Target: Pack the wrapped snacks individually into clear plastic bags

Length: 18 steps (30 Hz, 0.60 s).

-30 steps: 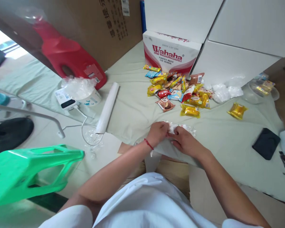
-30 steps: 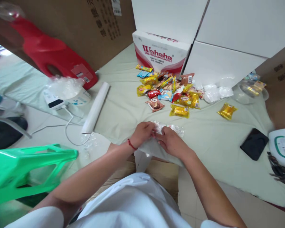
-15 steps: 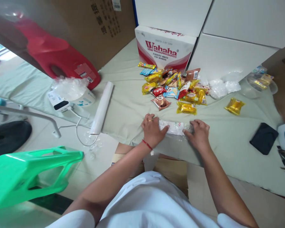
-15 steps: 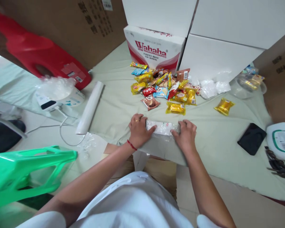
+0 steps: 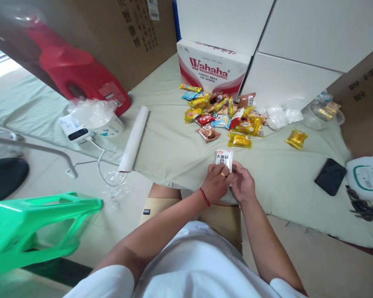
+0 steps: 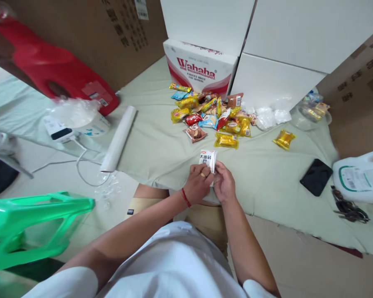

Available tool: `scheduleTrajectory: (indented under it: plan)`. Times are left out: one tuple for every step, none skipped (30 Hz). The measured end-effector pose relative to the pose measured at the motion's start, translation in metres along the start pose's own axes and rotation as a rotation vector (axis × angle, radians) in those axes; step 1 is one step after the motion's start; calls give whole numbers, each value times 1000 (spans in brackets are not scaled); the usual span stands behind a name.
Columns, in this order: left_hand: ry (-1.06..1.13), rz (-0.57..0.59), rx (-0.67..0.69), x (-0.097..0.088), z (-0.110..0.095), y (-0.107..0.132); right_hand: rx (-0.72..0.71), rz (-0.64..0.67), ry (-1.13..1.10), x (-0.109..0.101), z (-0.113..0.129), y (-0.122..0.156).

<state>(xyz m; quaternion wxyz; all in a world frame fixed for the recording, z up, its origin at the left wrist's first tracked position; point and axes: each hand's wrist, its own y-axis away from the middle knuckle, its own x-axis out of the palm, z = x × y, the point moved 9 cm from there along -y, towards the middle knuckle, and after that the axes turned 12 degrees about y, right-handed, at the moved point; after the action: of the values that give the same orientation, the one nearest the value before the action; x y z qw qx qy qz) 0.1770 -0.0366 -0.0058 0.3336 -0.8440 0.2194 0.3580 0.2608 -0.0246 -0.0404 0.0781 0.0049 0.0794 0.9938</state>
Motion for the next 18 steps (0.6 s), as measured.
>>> scheduleTrajectory:
  plan:
    - [38,31,2,2,2,1,43,-5,-45,0,-3,1]
    - [104,54,1,2,4,1,92,-15,-70,-1,-8,2]
    - [199,65,-1,0,7,1,138,-19,-85,-2,-12,3]
    - [317,66,-6,-5,9,0,173,-12,-93,-2,-15,4]
    - [447,61,-15,-12,12,-1,188,5,-97,-2,-17,5]
    - [575,60,-27,-18,14,-3,184,24,-91,-1,-18,6]
    - [686,66,-46,-23,15,-4,167,37,-74,0,-17,7]
    - [771,72,-68,-27,17,-6,145,40,-49,0,-16,8]
    - [829,76,-88,-31,18,-7,124,30,-23,-1,-15,9]
    - [860,76,-103,-36,20,-7,110,8,-2,-5,-14,10]
    - [861,64,-115,-41,22,-7,100,-28,11,-12,-13,10]
    - [833,41,-127,-48,27,-5,91,-82,17,-25,-11,10]
    - [778,10,-142,-56,35,-2,76,-153,19,-43,-8,9]
    - [695,-27,-161,-65,45,3,52,-248,26,-69,-3,7]
    - [591,-70,-184,-76,58,10,17,-361,40,-102,4,3]
    - [490,-111,-205,-87,73,17,-28,-482,66,-140,15,-3]
    - [392,-150,-235,-97,88,26,-83,-612,108,-181,28,-10]
    - [301,-178,-272,-106,104,36,-140,-723,168,-221,44,-20]
